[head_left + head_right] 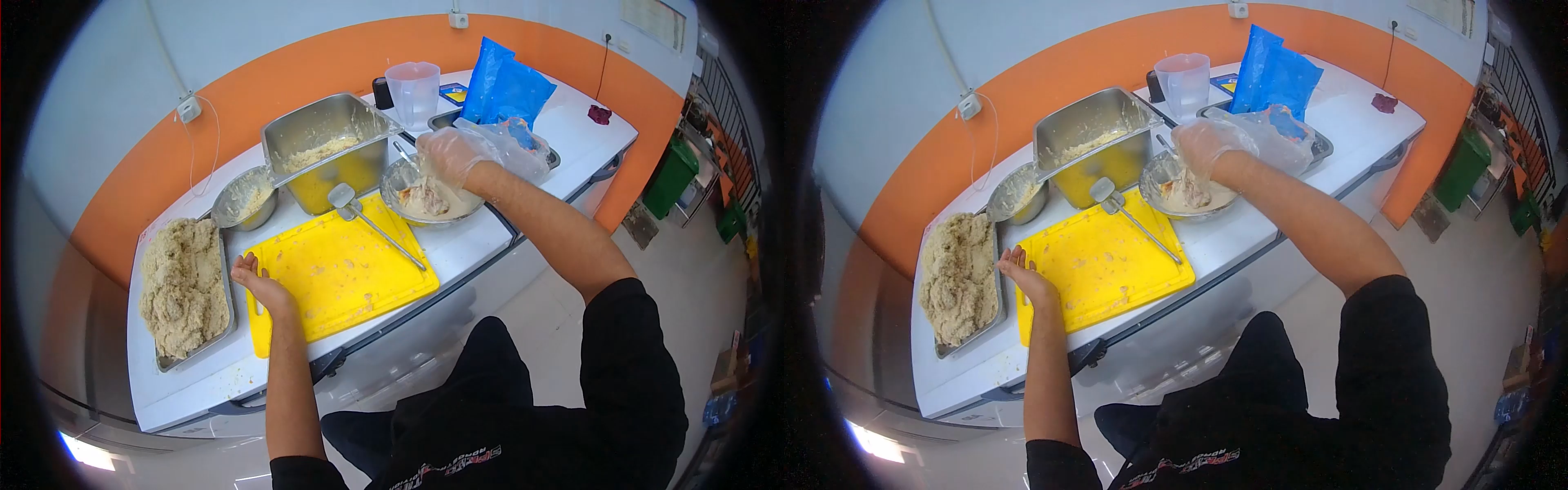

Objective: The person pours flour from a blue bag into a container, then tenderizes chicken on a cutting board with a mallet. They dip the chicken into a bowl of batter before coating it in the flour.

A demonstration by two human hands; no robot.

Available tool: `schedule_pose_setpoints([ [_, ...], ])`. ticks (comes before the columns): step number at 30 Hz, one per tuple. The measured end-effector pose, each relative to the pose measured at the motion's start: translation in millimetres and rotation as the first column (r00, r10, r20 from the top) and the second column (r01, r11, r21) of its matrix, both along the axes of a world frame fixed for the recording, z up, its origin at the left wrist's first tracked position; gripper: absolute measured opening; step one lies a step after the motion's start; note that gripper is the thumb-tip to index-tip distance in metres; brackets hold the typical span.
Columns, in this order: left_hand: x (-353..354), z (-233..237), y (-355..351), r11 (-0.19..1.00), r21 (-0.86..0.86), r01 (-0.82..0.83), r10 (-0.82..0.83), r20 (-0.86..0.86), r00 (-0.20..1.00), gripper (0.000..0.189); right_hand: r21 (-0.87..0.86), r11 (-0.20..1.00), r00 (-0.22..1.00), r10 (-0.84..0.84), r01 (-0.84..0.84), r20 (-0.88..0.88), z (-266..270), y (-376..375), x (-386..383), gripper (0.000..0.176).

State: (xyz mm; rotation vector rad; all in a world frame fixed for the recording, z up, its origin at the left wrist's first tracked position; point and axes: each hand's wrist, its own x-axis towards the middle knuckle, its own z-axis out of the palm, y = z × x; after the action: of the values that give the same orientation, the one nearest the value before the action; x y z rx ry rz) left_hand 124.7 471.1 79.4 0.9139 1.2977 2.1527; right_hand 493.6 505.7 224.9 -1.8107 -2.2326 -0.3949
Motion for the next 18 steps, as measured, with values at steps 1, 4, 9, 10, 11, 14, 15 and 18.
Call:
schedule_pose_setpoints([
  [1, 0.0, 0.2, 0.2, 1.0, -0.001, 0.003, -0.003, -0.005, 1.0, 0.071, -0.079, 0.997, 0.997, -0.005, 0.011, 0.073, 3.8, -1.8, -0.6, 0.031],
  [4, -1.5, -0.4, -0.1, 1.0, -0.005, 0.005, -0.005, -0.025, 1.0, 0.071, -0.266, 0.963, 0.99, -0.015, 0.053, 0.143, 8.9, -27.4, -21.4, 0.028],
  [9, 0.2, 0.5, 0.5, 1.0, -0.004, -0.012, 0.012, -0.012, 1.0, 0.071, -0.241, 0.969, 0.998, -0.042, 0.05, 0.039, -39.8, -17.3, -18.1, 0.033],
  [10, 0.1, 0.1, 0.2, 1.0, -0.002, -0.009, 0.009, -0.014, 1.0, 0.071, -0.225, 0.973, 0.999, -0.04, 0.046, 0.032, -44.5, -12.3, -16.3, 0.033],
  [11, -0.3, 0.3, -0.3, 1.0, 0.0, -0.006, 0.006, -0.017, 1.0, 0.071, -0.208, 0.977, 0.999, -0.037, 0.041, 0.024, -47.5, -7.8, -14.7, 0.034],
  [14, 0.3, 0.5, -0.4, 1.0, 0.013, 0.002, -0.002, -0.004, 1.0, 0.072, -0.254, 0.967, 0.992, 0.001, 0.03, 0.123, -42.9, 11.9, 3.3, 0.035],
  [15, -0.4, 0.0, 0.4, 1.0, 0.015, 0.002, -0.002, -0.001, 1.0, 0.072, -0.252, 0.967, 0.992, 0.001, 0.031, 0.126, -32.9, 15.7, 6.6, 0.035],
  [18, -0.9, -1.6, 1.7, 1.0, 0.018, 0.014, -0.014, -0.007, 1.0, 0.072, -0.217, 0.976, 0.954, 0.077, -0.012, 0.291, -4.4, 29.3, 22.1, 0.032],
])
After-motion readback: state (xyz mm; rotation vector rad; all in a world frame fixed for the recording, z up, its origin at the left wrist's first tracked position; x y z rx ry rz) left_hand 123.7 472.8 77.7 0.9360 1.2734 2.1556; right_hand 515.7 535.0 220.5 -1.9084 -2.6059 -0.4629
